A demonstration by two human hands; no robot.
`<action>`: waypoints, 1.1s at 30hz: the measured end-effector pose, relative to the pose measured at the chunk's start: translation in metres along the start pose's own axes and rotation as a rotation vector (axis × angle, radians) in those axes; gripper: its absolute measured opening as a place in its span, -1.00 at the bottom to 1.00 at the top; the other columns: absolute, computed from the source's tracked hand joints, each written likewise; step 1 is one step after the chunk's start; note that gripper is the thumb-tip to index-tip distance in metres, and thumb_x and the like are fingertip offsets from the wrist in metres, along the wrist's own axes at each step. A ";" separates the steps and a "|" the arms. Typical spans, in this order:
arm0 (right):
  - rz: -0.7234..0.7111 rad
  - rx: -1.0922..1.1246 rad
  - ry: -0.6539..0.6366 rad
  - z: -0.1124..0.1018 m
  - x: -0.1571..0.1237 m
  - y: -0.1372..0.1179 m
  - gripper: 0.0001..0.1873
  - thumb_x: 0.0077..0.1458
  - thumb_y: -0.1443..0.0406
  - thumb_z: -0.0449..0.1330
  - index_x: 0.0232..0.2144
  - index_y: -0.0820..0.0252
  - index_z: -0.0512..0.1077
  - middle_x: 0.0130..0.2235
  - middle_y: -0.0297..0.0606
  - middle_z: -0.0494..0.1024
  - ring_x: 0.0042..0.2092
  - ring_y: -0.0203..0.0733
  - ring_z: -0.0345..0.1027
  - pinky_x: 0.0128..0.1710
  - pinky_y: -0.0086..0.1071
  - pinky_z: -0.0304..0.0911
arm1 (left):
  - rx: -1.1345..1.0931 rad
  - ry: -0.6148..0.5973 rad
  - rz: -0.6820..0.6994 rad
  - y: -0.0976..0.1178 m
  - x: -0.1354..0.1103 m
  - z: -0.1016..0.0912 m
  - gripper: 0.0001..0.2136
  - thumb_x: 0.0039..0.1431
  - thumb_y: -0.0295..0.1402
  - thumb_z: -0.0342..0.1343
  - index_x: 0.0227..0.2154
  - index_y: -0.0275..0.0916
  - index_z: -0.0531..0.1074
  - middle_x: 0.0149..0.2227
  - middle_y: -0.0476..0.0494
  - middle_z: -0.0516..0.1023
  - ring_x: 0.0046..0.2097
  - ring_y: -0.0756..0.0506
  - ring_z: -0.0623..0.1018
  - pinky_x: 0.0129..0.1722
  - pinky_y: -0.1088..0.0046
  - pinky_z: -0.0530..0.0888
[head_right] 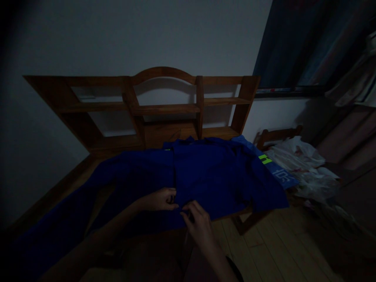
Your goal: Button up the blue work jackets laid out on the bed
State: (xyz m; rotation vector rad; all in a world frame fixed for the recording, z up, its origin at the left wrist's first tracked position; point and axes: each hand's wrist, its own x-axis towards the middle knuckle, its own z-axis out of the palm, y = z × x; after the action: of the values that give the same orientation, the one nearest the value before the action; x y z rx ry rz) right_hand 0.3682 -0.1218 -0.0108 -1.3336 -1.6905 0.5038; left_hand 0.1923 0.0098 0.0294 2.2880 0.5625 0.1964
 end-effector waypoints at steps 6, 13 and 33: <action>0.016 -0.018 -0.015 -0.002 0.003 -0.002 -0.89 0.11 0.40 0.13 -0.29 0.13 0.39 -0.28 -0.33 0.41 -0.27 -0.28 0.31 -0.26 -0.45 0.17 | -0.002 -0.007 0.004 -0.006 0.001 0.003 -0.79 0.05 -0.23 0.16 -0.43 -0.29 0.35 -0.43 0.02 0.36 -0.42 0.06 0.37 -0.45 0.60 0.28; 0.014 -0.021 -0.010 0.000 0.006 0.000 -0.97 0.13 0.37 0.12 -0.35 0.15 0.36 -0.32 -0.32 0.39 -0.29 -0.29 0.28 -0.29 -0.45 0.14 | 0.050 0.032 0.035 -0.001 -0.007 0.005 -0.74 0.08 -0.15 0.14 -0.41 -0.28 0.37 -0.38 -0.01 0.36 -0.39 0.05 0.37 -0.41 0.58 0.28; 0.193 0.116 0.296 -0.024 0.000 -0.018 -0.73 0.18 0.24 0.04 -0.08 0.16 0.30 -0.28 -0.24 0.47 -0.26 -0.24 0.39 -0.25 -0.41 0.31 | 0.277 0.421 -0.227 0.050 -0.021 0.063 -0.91 0.19 -0.32 -0.06 -0.31 -0.20 0.29 -0.26 -0.15 0.41 -0.22 -0.11 0.44 -0.25 0.39 0.34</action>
State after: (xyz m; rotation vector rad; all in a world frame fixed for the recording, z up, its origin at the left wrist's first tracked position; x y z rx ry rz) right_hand 0.3784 -0.1332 0.0155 -1.4171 -1.2813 0.4809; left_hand 0.2097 -0.0709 0.0209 2.4336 1.1192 0.5226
